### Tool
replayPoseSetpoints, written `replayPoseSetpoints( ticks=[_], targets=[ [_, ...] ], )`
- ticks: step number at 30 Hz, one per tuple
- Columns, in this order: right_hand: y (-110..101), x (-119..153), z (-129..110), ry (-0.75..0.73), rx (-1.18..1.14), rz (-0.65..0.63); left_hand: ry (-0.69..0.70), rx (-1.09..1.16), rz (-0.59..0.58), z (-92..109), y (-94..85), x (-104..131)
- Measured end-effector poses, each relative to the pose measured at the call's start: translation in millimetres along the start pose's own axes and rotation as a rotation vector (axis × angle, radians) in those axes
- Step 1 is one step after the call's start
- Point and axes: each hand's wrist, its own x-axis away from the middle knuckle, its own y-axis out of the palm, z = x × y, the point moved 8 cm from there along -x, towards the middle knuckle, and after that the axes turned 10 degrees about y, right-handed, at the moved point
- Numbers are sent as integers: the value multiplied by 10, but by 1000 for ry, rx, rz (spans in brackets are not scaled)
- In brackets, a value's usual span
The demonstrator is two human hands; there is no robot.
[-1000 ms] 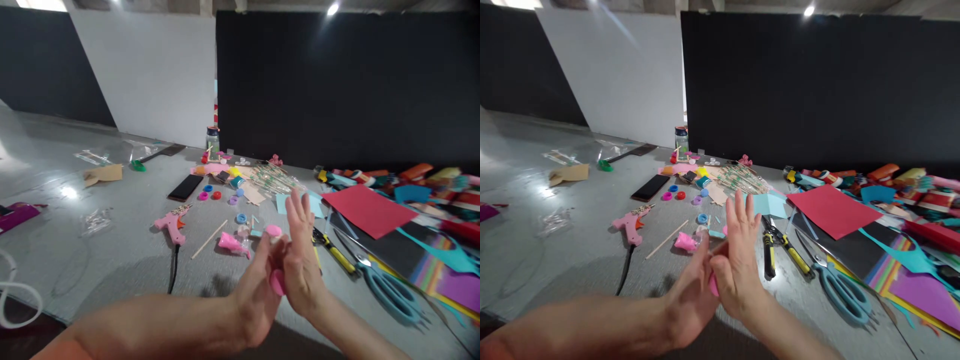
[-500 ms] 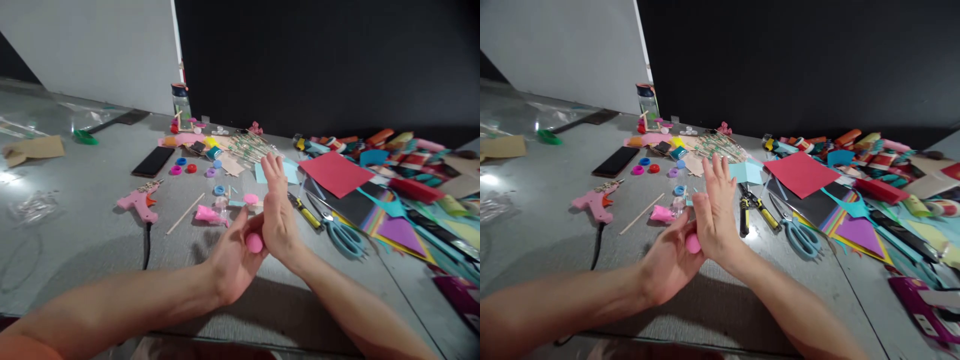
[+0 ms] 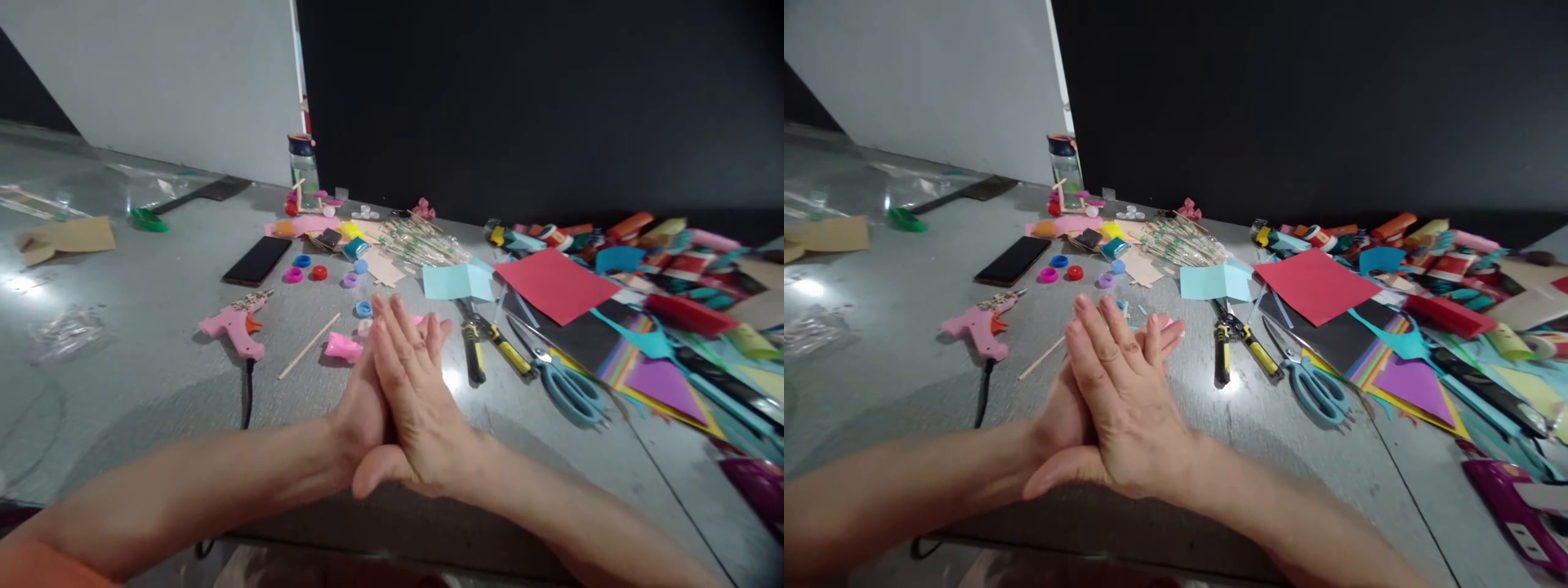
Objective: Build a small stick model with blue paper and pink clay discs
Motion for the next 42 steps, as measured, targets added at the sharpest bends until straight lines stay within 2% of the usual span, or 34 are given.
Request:
replayPoseSetpoints(
  ticks=[2, 3, 5, 7, 9, 14, 17, 22, 24, 28, 34, 37, 42],
  targets=[
    [-18, 6, 0, -33, -92, -7, -498, -64, -158, -239, 17, 26],
    [-45, 3, 13, -34, -177, -26, -610, -79, -187, -224, -13, -5],
    [-192, -26, 122, 60, -369, 5, -790, -83, -231, -164, -33, -61],
    [-432, -46, 253, 156, -499, 128, -830, -53, -200, -83, -9, -148],
    [-638, -57, 307, 190, -470, 205, -825, -27, -152, -37, 44, -202],
    [-664, -92, 103, 62, -202, -11, -869, -27, -165, -1, 141, -200],
    [-648, -83, 21, 49, -178, -5, -814, -43, -182, 51, 123, -245],
    [-615, -82, 164, 235, -341, -23, -724, -104, -251, 50, 98, -316],
    [-677, -82, 275, 299, -409, 19, -663, -183, -362, 41, 108, -353],
    [-838, -75, 524, 417, -490, 118, -401, -396, -666, 100, 177, -435],
    [-845, -85, 641, 464, -632, 87, -87, -496, -818, 268, 311, -499],
    [-817, -91, 636, 462, -706, 55, -51, -560, -852, 327, 344, -514],
    [-836, -95, 650, 456, -767, 39, -109, -615, -911, 350, 356, -538]
  ],
)
